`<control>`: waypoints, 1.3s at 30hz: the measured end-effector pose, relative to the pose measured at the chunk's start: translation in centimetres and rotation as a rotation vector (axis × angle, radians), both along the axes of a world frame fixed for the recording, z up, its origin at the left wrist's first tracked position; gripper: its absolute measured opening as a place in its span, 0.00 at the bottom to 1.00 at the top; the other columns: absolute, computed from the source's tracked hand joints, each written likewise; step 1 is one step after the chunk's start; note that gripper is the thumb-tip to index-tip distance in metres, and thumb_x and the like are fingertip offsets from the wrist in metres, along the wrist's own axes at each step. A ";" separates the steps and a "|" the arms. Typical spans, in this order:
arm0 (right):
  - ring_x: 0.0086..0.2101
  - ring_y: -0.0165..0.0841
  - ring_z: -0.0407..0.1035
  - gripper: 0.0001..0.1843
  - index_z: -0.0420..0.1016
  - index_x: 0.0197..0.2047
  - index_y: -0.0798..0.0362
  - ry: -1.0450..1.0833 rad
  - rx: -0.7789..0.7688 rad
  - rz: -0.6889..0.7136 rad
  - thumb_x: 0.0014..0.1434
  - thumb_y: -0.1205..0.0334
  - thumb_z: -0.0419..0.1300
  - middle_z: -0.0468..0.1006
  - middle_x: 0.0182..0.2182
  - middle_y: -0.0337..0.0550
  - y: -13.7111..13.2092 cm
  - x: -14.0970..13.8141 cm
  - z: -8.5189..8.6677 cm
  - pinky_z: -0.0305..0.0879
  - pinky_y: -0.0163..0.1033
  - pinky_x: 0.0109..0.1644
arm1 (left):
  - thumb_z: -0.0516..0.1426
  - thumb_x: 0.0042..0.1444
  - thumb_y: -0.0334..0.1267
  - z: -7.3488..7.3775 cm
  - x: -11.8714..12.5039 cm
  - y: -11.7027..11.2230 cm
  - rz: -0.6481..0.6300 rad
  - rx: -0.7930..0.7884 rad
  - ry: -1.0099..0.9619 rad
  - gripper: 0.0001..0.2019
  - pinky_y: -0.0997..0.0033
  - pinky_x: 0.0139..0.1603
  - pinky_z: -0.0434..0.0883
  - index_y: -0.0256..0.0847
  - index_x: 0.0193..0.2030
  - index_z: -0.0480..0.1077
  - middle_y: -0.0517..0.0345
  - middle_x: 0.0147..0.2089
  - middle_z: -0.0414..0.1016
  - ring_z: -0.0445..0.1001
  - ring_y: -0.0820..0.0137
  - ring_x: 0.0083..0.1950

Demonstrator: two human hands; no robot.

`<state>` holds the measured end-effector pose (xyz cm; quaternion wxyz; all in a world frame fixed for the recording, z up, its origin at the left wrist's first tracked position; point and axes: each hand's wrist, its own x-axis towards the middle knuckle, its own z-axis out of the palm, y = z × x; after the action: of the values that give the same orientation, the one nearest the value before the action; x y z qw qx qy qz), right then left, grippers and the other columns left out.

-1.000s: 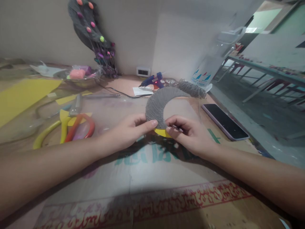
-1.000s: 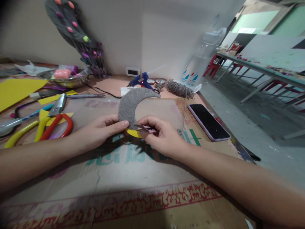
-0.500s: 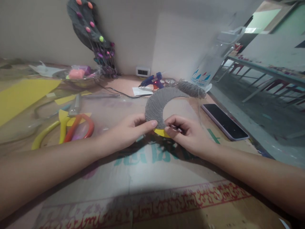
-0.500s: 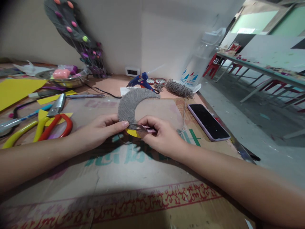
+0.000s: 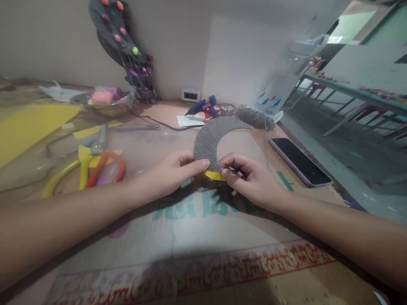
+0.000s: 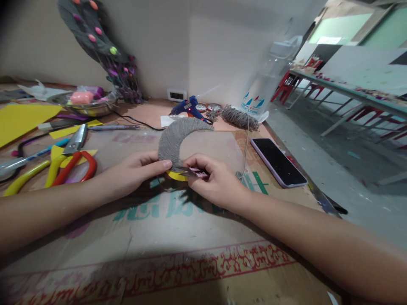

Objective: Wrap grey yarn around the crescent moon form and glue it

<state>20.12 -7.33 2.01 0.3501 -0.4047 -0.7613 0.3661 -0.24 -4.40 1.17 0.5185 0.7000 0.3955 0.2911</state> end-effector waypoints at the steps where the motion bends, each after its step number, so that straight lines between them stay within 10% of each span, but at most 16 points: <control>1: 0.23 0.23 0.54 0.01 0.68 0.33 0.54 0.000 -0.002 -0.001 0.56 0.66 0.56 0.64 0.24 0.33 0.0 0.0 0.0 0.51 0.31 0.24 | 0.55 0.56 0.51 0.0 0.0 0.0 0.003 -0.010 -0.003 0.17 0.72 0.33 0.66 0.38 0.34 0.73 0.58 0.32 0.73 0.69 0.71 0.33; 17: 0.23 0.23 0.58 0.03 0.69 0.35 0.54 -0.047 0.024 -0.006 0.59 0.65 0.55 0.68 0.25 0.34 0.0 0.1 -0.1 0.55 0.31 0.25 | 0.57 0.53 0.52 -0.1 -0.2 0.2 0.035 -0.054 0.010 0.17 0.71 0.31 0.66 0.38 0.32 0.73 0.58 0.30 0.75 0.71 0.70 0.31; 29: 0.31 0.34 0.67 0.15 0.71 0.50 0.55 -0.486 0.779 0.000 0.66 0.58 0.51 0.74 0.30 0.45 1.4 2.4 0.3 0.62 0.39 0.35 | 0.56 0.56 0.45 0.1 0.0 0.2 0.073 -0.077 -0.195 0.12 0.70 0.43 0.69 0.38 0.39 0.74 0.56 0.40 0.78 0.74 0.67 0.41; 39: 0.30 0.35 0.67 0.15 0.74 0.47 0.57 -0.567 0.886 -0.072 0.66 0.59 0.50 0.75 0.29 0.47 1.7 2.5 0.1 0.61 0.39 0.33 | 0.57 0.56 0.44 0.1 0.0 0.4 0.083 -0.063 -0.219 0.12 0.71 0.42 0.68 0.37 0.38 0.74 0.55 0.39 0.78 0.73 0.68 0.40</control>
<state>22.57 -5.62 2.12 0.2804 -0.3271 -0.8934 -0.1271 -0.24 -4.04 1.29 0.5677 0.6307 0.3740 0.3743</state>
